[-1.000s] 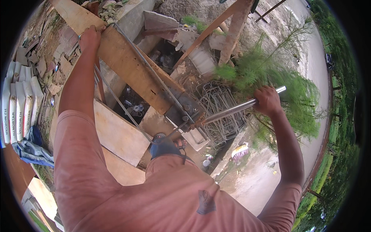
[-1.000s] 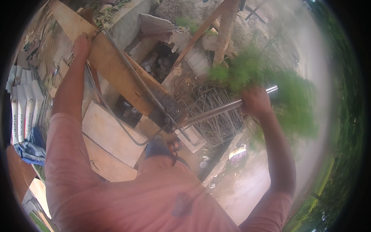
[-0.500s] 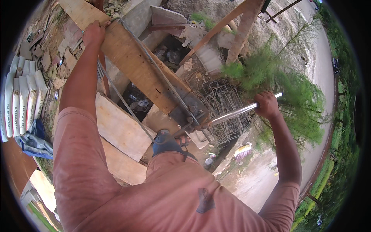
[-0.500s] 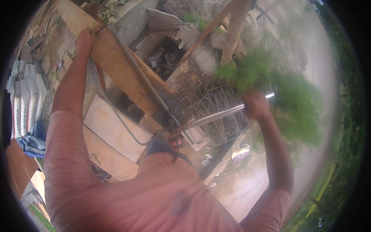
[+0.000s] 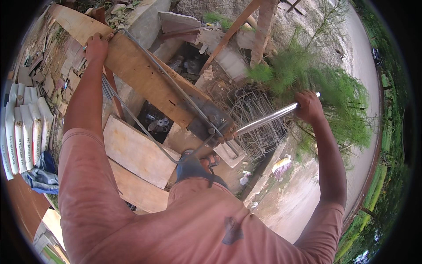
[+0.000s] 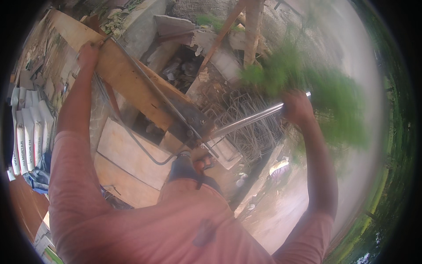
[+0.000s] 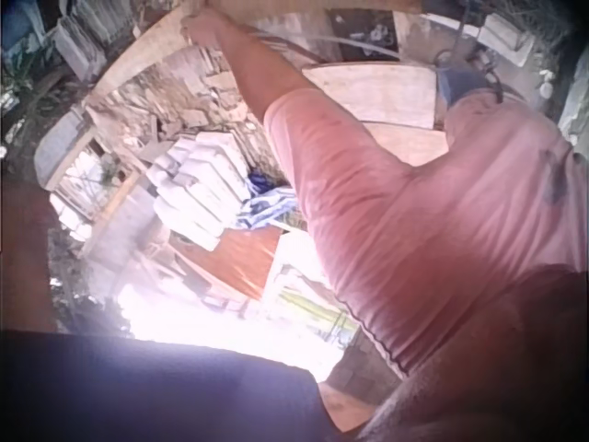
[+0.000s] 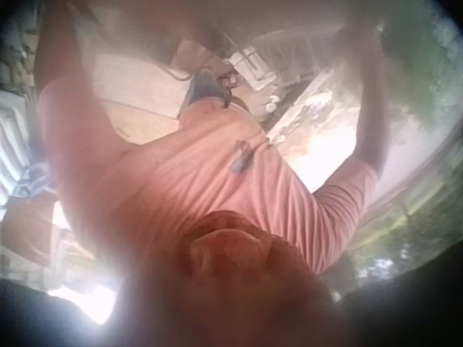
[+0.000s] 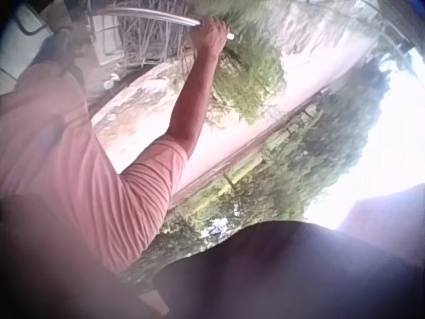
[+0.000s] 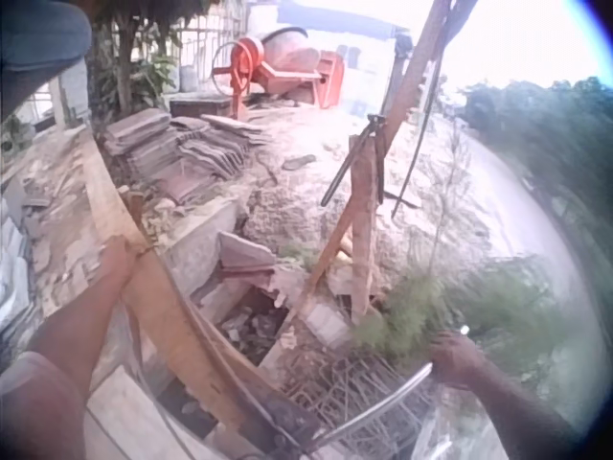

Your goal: The person repeatedly bends metal rods using a manual bending jig. They position each rod in the jig, apply force with a lever to bend it, then remove the bent rod and place it aside. The process is repeated for multiple rods throughout the clip.

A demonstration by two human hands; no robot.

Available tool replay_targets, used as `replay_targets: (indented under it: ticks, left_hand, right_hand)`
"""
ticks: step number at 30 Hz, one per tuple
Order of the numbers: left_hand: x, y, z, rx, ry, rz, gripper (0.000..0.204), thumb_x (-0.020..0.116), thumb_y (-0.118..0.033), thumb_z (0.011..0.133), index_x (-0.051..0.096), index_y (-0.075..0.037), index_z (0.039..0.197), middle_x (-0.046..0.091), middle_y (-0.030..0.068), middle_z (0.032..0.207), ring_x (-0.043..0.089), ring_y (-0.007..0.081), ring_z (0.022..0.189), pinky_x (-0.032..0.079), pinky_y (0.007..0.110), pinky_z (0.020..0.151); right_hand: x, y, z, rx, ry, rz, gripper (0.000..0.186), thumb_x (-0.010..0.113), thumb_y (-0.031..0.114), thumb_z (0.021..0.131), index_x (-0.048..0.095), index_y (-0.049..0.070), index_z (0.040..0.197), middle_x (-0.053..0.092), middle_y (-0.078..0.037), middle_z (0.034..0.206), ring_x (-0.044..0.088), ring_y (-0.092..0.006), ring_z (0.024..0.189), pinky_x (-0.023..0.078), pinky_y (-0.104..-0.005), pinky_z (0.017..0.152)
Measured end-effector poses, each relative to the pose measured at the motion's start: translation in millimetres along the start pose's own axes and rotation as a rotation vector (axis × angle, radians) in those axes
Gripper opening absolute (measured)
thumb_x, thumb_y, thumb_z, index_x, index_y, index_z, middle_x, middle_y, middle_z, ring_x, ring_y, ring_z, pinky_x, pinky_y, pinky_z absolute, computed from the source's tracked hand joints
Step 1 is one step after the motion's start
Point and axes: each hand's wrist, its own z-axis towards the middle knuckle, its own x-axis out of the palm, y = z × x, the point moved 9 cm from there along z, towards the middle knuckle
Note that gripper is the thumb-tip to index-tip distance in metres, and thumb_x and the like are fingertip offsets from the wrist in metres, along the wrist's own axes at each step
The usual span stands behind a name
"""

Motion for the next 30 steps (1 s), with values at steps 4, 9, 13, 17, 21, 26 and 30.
replay_targets:
  ticks: [4, 9, 13, 17, 21, 26, 30]
  left_hand:
    - [23.5, 16.9, 25.6, 0.099, 0.010, -0.092, 0.064, 0.054, -0.059, 0.087, 0.054, -0.013, 0.131, 0.049, 0.0159, 0.138, 0.047, 0.0345, 0.126, 0.037, 0.051, 0.102]
    - [45.3, 25.7, 55.5, 0.191, 0.024, -0.112, 0.076, 0.054, -0.066, 0.084, 0.052, -0.006, 0.132, 0.048, 0.0206, 0.136, 0.047, 0.0361, 0.126, 0.038, 0.048, 0.103]
    - [43.9, 18.4, 54.7, 0.223, 0.022, -0.156, 0.076, 0.055, -0.065, 0.085, 0.052, -0.005, 0.131, 0.049, 0.0216, 0.134, 0.045, 0.0360, 0.127, 0.038, 0.046, 0.104]
    - [47.7, 11.7, 56.2, 0.229, 0.028, -0.172, 0.074, 0.056, -0.064, 0.084, 0.051, -0.009, 0.132, 0.048, 0.0169, 0.137, 0.043, 0.0339, 0.129, 0.034, 0.054, 0.105]
    - [55.7, 4.0, 55.5, 0.194, 0.027, -0.168, 0.070, 0.056, -0.064, 0.084, 0.052, -0.015, 0.133, 0.046, 0.0113, 0.140, 0.043, 0.0320, 0.130, 0.028, 0.064, 0.103]
    - [74.9, 15.7, 79.1, 0.203, 0.074, -0.189, 0.068, 0.056, -0.063, 0.084, 0.050, -0.019, 0.135, 0.045, 0.0102, 0.141, 0.042, 0.0325, 0.131, 0.027, 0.066, 0.102]
    - [69.6, 13.8, 74.5, 0.192, 0.144, -0.209, 0.067, 0.057, -0.061, 0.085, 0.049, -0.018, 0.136, 0.044, 0.0101, 0.143, 0.041, 0.0333, 0.132, 0.025, 0.065, 0.104]
  right_hand:
    - [2.0, -18.2, -12.0, 0.154, -0.081, -0.102, 0.010, 0.063, 0.003, 0.063, 0.056, 0.008, 0.069, 0.056, -0.011, 0.071, 0.057, -0.0320, 0.078, 0.043, -0.0415, 0.073]
    - [3.3, -17.7, -26.0, 0.270, -0.128, -0.101, 0.010, 0.061, 0.003, 0.061, 0.057, 0.008, 0.068, 0.057, -0.011, 0.071, 0.058, -0.0317, 0.080, 0.043, -0.0403, 0.075]
    - [6.4, -12.7, -53.3, 0.433, -0.010, -0.098, 0.013, 0.058, 0.002, 0.063, 0.063, 0.008, 0.074, 0.062, -0.013, 0.077, 0.060, -0.0325, 0.085, 0.045, -0.0440, 0.081]
    - [31.2, 23.9, -140.4, 0.656, -0.041, -0.060, 0.004, 0.059, 0.004, 0.067, 0.060, 0.007, 0.069, 0.062, -0.016, 0.070, 0.061, -0.0374, 0.075, 0.047, -0.0461, 0.071]
    - [42.2, 132.4, -227.5, 0.959, -0.132, -0.039, 0.004, 0.062, 0.008, 0.070, 0.059, 0.005, 0.068, 0.061, -0.018, 0.067, 0.060, -0.0391, 0.066, 0.047, -0.0486, 0.060]
    - [32.5, 320.2, -254.8, 1.499, -0.100, 0.128, 0.011, 0.065, 0.010, 0.075, 0.056, 0.004, 0.077, 0.061, -0.019, 0.072, 0.060, -0.0407, 0.071, 0.045, -0.0509, 0.066]
    - [23.6, 352.8, -249.8, 1.439, -0.148, 0.158, 0.018, 0.068, 0.014, 0.078, 0.056, 0.002, 0.083, 0.061, -0.020, 0.076, 0.060, -0.0406, 0.076, 0.045, -0.0504, 0.067]
